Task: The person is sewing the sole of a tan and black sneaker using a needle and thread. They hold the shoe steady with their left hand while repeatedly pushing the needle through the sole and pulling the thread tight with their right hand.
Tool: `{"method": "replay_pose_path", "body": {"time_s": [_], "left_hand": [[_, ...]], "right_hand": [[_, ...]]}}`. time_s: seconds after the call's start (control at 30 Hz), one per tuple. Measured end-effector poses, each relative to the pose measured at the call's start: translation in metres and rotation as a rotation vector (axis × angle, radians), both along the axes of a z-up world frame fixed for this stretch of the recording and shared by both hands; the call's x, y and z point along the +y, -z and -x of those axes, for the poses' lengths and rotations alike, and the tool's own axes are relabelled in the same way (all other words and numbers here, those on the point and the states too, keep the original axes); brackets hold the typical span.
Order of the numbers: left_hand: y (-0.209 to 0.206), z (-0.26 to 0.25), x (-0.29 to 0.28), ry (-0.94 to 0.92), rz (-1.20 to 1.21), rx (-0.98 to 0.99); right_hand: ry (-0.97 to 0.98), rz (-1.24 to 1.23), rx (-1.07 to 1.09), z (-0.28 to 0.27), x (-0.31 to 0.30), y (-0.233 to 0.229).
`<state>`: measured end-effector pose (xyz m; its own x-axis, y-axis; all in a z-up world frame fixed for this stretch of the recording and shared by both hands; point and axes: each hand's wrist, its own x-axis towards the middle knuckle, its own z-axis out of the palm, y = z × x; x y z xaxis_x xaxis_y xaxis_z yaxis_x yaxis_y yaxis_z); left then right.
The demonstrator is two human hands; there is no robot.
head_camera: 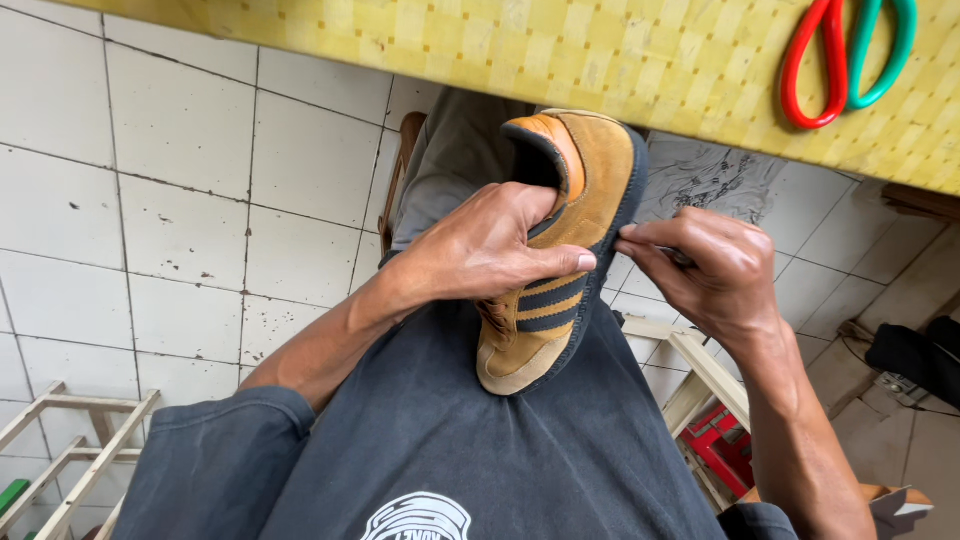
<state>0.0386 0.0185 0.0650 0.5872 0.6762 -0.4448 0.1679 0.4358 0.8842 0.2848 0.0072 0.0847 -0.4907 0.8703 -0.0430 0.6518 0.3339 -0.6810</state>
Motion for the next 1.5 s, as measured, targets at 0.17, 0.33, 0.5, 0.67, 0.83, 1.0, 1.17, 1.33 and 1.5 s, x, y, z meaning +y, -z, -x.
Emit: {"method": "replay_pose_path", "body": {"time_s": [0.17, 0.33, 0.5, 0.67, 0.83, 1.0, 1.17, 1.33, 1.5], "left_hand": [[0.021, 0.000, 0.000, -0.011, 0.092, -0.158], [0.028, 0.007, -0.002, -0.083, 0.257, -0.339], [0.032, -0.001, -0.007, -0.160, 0.219, -0.429], [0.033, -0.002, -0.011, -0.190, 0.304, -0.373], [0.034, -0.001, -0.011, -0.195, 0.330, -0.377], [0.037, 0.000, -0.011, -0.167, 0.326, -0.381], [0.038, 0.000, -0.010, -0.164, 0.322, -0.395], [0.044, -0.001, -0.012, -0.155, 0.289, -0.398], [0.040, -0.001, -0.011, -0.155, 0.310, -0.382]], "right_hand": [[0.052, -0.031, -0.082, -0.039, -0.026, -0.011], [0.297, 0.070, -0.438, -0.077, -0.046, -0.012], [0.586, 0.502, -0.253, -0.054, -0.047, -0.040], [0.212, 0.347, -0.086, -0.025, -0.039, -0.047], [-0.050, 0.274, -0.049, -0.001, -0.024, -0.043], [-0.065, 0.309, -0.128, -0.002, -0.017, -0.033], [-0.093, 0.325, -0.105, -0.002, -0.015, -0.028], [-0.078, 0.349, -0.086, 0.000, -0.012, -0.029], [-0.069, 0.375, -0.098, 0.000, -0.011, -0.032]]}}
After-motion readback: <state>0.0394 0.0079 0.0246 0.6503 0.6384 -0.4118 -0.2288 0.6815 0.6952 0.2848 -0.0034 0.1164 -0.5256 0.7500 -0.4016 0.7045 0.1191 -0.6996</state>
